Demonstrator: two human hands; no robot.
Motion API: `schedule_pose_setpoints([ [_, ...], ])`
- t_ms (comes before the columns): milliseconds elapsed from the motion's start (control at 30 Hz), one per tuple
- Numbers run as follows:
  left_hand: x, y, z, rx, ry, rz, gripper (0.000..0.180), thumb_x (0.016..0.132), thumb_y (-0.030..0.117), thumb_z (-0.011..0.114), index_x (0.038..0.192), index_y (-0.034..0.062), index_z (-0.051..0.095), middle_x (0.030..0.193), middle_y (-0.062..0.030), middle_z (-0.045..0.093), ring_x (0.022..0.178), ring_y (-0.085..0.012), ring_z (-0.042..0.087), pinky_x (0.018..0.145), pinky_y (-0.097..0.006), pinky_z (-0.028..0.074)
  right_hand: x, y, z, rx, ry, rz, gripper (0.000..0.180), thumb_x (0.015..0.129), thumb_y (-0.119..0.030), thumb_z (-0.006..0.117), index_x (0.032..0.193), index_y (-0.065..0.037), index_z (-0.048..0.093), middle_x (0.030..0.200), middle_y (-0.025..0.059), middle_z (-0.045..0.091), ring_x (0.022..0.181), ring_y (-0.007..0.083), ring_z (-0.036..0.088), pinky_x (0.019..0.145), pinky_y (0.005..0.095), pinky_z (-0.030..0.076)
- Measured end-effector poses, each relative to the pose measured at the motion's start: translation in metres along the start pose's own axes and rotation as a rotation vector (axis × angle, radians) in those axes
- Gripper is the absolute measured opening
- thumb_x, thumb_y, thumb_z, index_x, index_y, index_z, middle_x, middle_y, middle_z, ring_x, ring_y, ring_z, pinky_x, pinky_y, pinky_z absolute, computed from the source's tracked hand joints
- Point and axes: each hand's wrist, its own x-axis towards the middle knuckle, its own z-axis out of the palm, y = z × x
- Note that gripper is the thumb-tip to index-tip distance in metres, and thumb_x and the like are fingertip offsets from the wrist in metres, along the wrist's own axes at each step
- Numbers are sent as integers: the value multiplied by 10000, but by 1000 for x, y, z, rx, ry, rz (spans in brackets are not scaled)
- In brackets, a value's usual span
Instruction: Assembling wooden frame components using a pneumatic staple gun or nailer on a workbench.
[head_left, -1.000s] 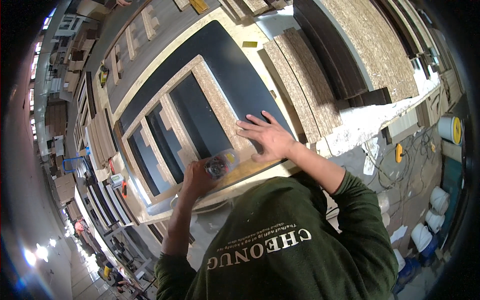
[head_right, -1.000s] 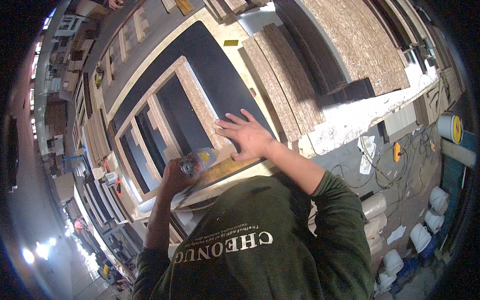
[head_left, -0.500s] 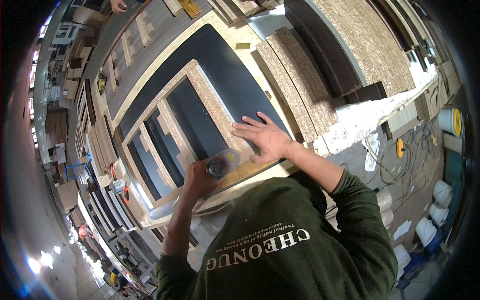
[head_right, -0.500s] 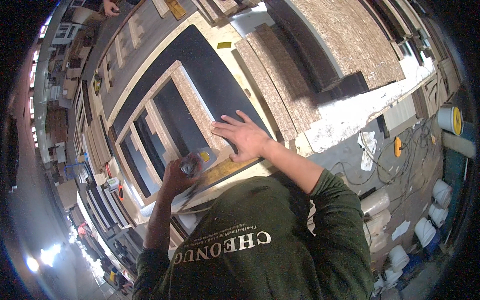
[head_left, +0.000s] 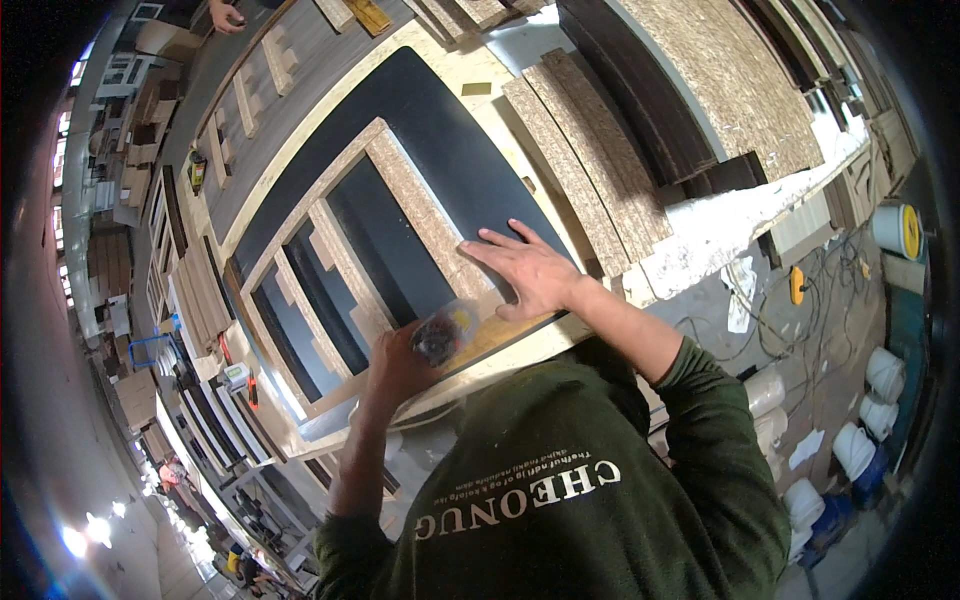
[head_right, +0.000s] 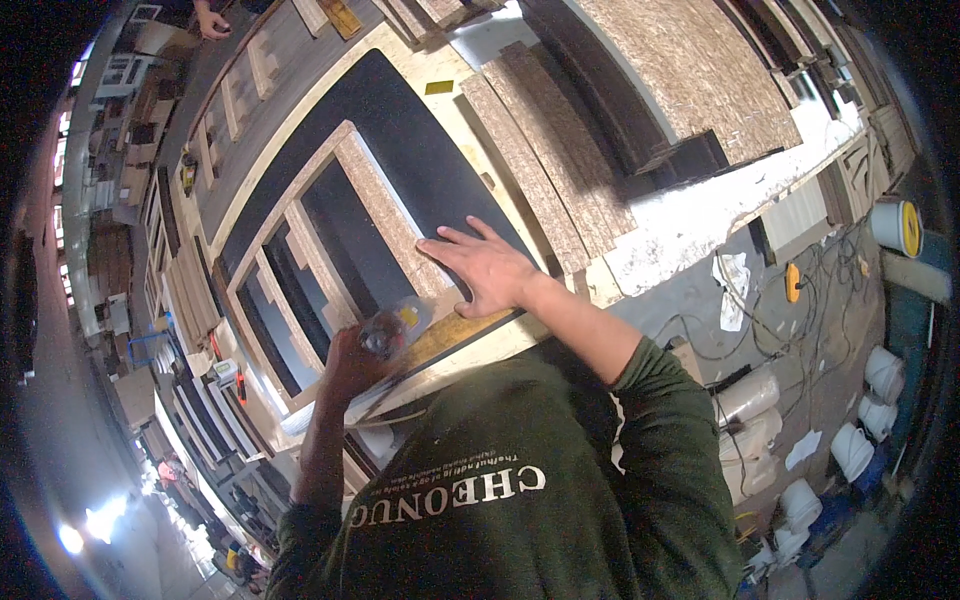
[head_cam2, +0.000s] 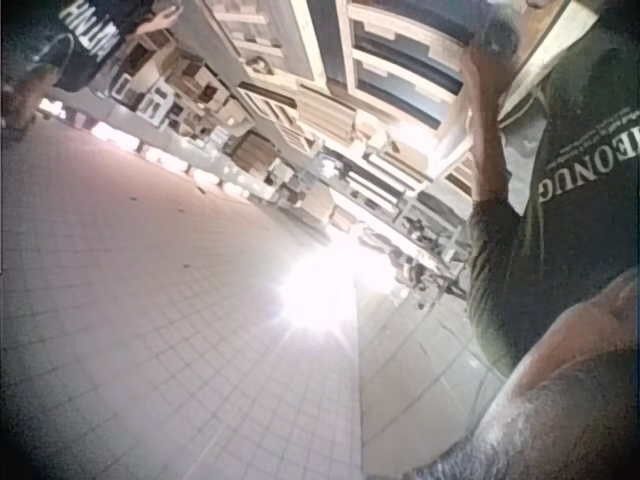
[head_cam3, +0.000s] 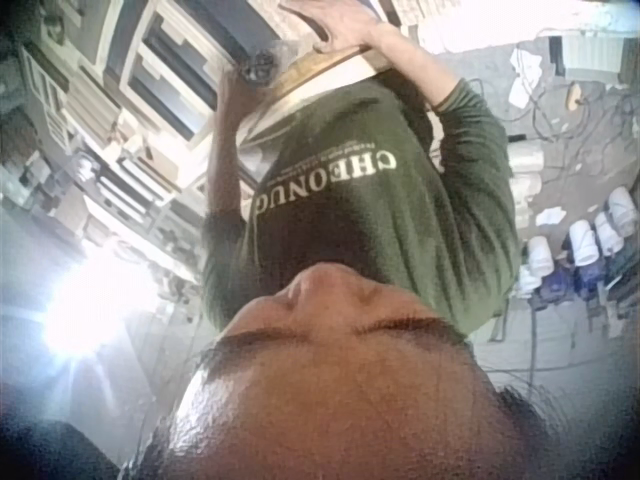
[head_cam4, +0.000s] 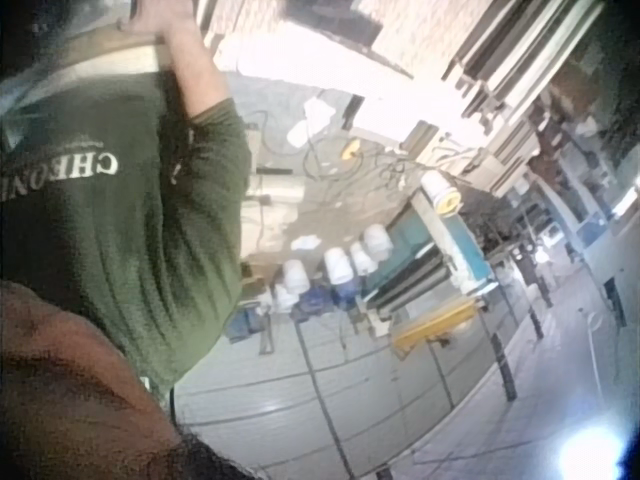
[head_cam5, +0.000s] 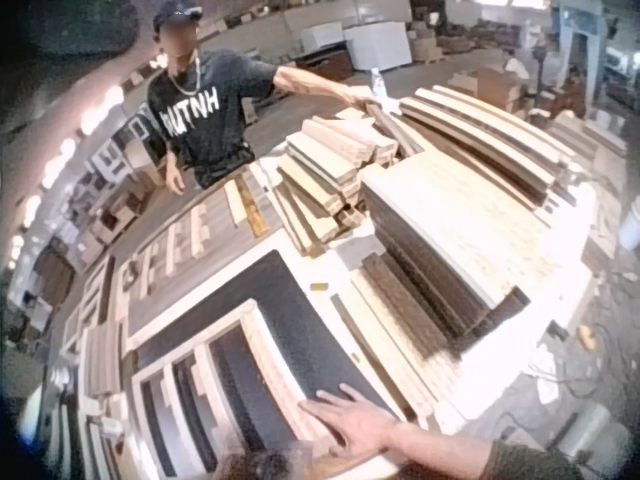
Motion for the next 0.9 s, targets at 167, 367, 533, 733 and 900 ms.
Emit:
schedule_pose_setpoints([
  [167, -56, -34, 16, -178, 105, -117, 308, 628, 190, 790, 863, 60, 638, 778, -152, 652, 723, -329, 635, 666, -388, 492, -6, 14, -5, -23, 80, 5, 895, 673, -475, 696, 1399, -99, 332, 1445, 86, 353, 1372, 227, 262, 1147, 457, 104],
  [367, -202, -155, 105, -1070, 540, -477, 392, 608, 248, 808, 885, 13, 660, 779, -141, 677, 727, -290, 675, 621, -352, 523, 45, -37, 4, 39, 172, -95, 744, 734, -497, 652, 1325, -99, 438, 1349, 115, 466, 1323, 266, 350, 1110, 482, 185],
  [533, -234, -121, 92, -721, 197, -695, 520, 672, 513, 707, 875, 35, 675, 779, -136, 675, 709, -242, 663, 661, -342, 518, 27, -68, 36, -27, 442, 96, 556, 755, -303, 680, 1223, -42, 529, 1250, 211, 513, 1212, 373, 432, 1045, 505, 249],
  [733, -341, -161, 130, -579, 479, -703, 369, 726, 379, 643, 958, 92, 633, 901, -186, 654, 879, -385, 606, 745, -452, 483, 81, -166, 138, -45, 304, -264, 583, 689, -208, 682, 1215, -16, 519, 1254, 216, 500, 1199, 399, 425, 1014, 493, 317],
  [900, -402, -178, 169, -691, 584, -828, 378, 731, 391, 631, 998, 124, 640, 926, -172, 659, 891, -375, 611, 760, -445, 486, 138, -279, 194, -37, -16, -482, 512, 671, -216, 706, 1131, -36, 571, 1270, 214, 477, 1149, 396, 474, 990, 456, 367],
])
